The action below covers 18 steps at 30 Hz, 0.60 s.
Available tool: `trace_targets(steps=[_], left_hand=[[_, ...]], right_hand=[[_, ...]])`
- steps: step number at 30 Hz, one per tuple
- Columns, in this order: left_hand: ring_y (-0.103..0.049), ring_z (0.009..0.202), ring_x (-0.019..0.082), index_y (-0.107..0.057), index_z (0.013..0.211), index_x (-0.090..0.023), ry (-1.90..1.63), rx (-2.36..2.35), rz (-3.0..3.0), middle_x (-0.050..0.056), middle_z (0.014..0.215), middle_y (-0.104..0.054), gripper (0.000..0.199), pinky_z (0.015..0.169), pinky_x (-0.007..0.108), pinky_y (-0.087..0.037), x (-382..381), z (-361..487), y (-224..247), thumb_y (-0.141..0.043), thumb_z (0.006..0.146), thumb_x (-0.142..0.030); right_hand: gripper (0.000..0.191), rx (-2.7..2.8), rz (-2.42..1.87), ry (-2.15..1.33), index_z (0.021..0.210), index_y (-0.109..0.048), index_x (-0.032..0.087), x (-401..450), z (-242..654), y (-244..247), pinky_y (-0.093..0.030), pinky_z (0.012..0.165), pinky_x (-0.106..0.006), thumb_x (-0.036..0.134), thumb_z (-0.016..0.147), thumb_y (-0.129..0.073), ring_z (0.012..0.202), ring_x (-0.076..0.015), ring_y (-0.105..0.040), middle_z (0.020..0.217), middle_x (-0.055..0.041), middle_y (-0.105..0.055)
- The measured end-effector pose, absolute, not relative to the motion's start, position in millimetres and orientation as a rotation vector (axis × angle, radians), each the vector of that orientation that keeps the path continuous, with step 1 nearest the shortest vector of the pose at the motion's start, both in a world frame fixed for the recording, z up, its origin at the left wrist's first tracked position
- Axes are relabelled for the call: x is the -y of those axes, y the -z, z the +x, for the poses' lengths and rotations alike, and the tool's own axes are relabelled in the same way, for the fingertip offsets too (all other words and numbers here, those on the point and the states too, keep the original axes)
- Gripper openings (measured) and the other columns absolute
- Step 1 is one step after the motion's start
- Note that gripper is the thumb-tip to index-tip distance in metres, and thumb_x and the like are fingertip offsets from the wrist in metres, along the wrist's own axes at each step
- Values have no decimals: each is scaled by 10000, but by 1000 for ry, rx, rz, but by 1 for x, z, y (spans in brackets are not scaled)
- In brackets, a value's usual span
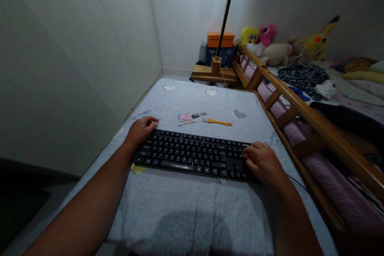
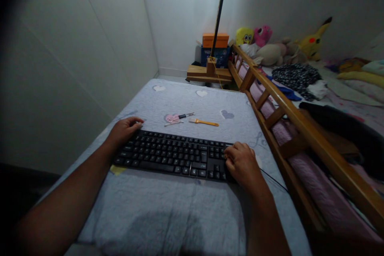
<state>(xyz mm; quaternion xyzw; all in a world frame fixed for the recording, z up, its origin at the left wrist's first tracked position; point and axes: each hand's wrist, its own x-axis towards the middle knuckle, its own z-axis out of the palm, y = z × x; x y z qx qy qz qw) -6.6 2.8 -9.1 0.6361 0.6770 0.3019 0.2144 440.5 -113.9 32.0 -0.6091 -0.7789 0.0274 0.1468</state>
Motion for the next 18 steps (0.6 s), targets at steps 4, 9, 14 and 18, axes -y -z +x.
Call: trace_targets(steps=[4,9,14,18], left_hand=[[-639,695,240,-752,984,-192,-820,-1895,1765,31,766,-722,429,648,333,-466,-3,-5,7,-545,764,-497],[-653,722,247,-755,968,-191,-802,-1897,1779,32,782,-730,430,680,338,-466,-3,-3,4,-548,754,-501],[-644,695,243,-754,982,-182,-798,-1892,1765,32,754,-716,444,676,343,-463,-1,-3,4,-547,751,-499],[-652,720,247,-749,985,-187,-804,-1878,1776,31,767,-723,433,685,344,-465,-2,-4,6,-549,760,-499]], right_hand=[[230,2203,-1633,-135,900,-737,226,113,428,-35,-430,826,-371,114,860,-541,898,-228,-567,907,-74,-661],[219,2275,-1501,-213,950,-744,228,113,405,-30,-427,839,-369,136,920,-547,905,-214,-573,934,-67,-667],[270,2291,-1537,-161,946,-742,233,113,405,-24,-416,841,-359,66,869,-545,913,-211,-570,943,-62,-666],[280,2302,-1604,-109,924,-741,232,112,416,-24,-416,827,-358,49,824,-553,907,-221,-572,936,-66,-670]])
